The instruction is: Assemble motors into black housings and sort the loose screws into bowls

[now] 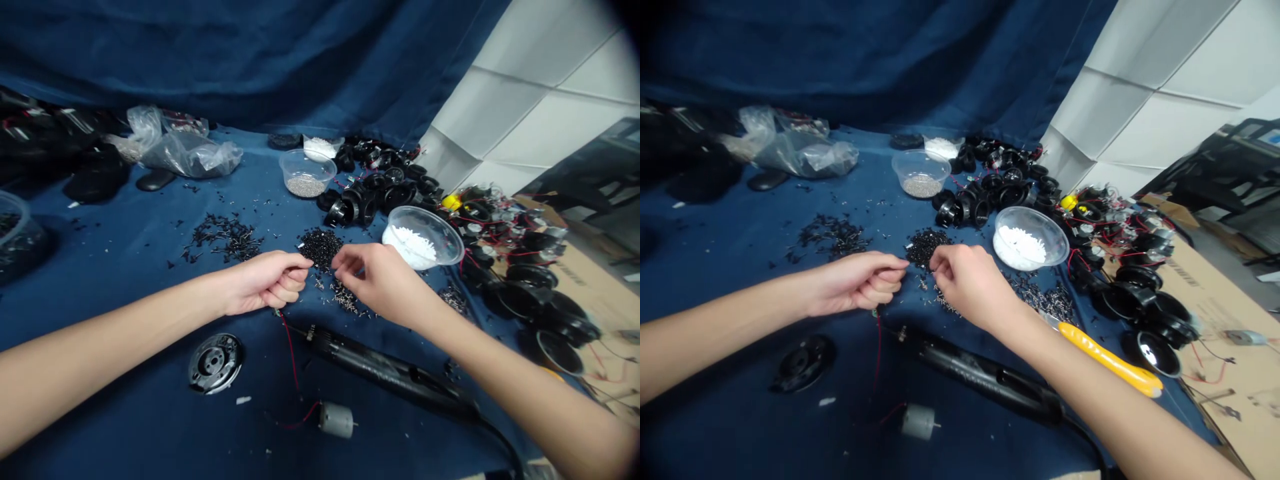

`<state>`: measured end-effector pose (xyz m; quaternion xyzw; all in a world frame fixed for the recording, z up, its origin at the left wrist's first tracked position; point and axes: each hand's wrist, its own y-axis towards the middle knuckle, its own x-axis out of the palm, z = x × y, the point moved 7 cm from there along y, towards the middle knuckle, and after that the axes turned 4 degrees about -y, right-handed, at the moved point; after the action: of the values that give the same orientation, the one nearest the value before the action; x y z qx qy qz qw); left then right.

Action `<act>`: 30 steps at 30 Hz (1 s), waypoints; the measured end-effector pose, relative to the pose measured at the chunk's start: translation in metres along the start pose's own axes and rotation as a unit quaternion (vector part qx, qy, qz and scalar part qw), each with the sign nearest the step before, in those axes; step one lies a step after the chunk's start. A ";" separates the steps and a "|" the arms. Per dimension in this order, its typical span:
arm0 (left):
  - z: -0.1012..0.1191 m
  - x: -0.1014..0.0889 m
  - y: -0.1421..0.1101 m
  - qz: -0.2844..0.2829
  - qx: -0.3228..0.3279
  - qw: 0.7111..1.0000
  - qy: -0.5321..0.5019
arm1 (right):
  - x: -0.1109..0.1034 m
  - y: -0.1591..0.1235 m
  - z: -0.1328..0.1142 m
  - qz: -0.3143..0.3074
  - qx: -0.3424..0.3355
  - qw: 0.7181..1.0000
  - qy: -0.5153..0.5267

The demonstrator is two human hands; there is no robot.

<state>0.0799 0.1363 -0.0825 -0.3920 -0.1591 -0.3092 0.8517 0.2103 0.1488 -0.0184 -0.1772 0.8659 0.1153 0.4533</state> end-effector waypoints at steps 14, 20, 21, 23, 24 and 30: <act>0.001 0.026 -0.004 0.017 0.001 0.997 -0.072 | 0.004 0.009 -0.028 0.029 -0.051 0.973 0.222; -0.003 0.027 -0.013 0.052 0.000 0.997 -0.064 | 0.012 0.007 -0.020 -0.018 -0.012 0.942 0.334; -0.003 0.028 -0.014 0.057 -0.002 0.996 -0.062 | 0.013 0.007 -0.020 -0.019 -0.009 0.942 0.335; -0.002 0.029 -0.014 0.061 0.003 0.997 -0.055 | 0.012 0.006 -0.021 -0.018 -0.010 0.946 0.325; -0.002 0.030 -0.014 0.062 0.007 0.997 -0.053 | 0.011 0.006 -0.022 -0.015 -0.014 0.950 0.313; -0.006 0.025 -0.011 0.055 0.025 0.998 -0.029 | -0.008 0.003 -0.019 0.026 -0.035 0.964 0.263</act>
<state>0.0920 0.1159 -0.0672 -0.3881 -0.1697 -0.2459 0.8719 0.1993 0.1465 -0.0008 -0.1951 0.9543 0.1067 0.1996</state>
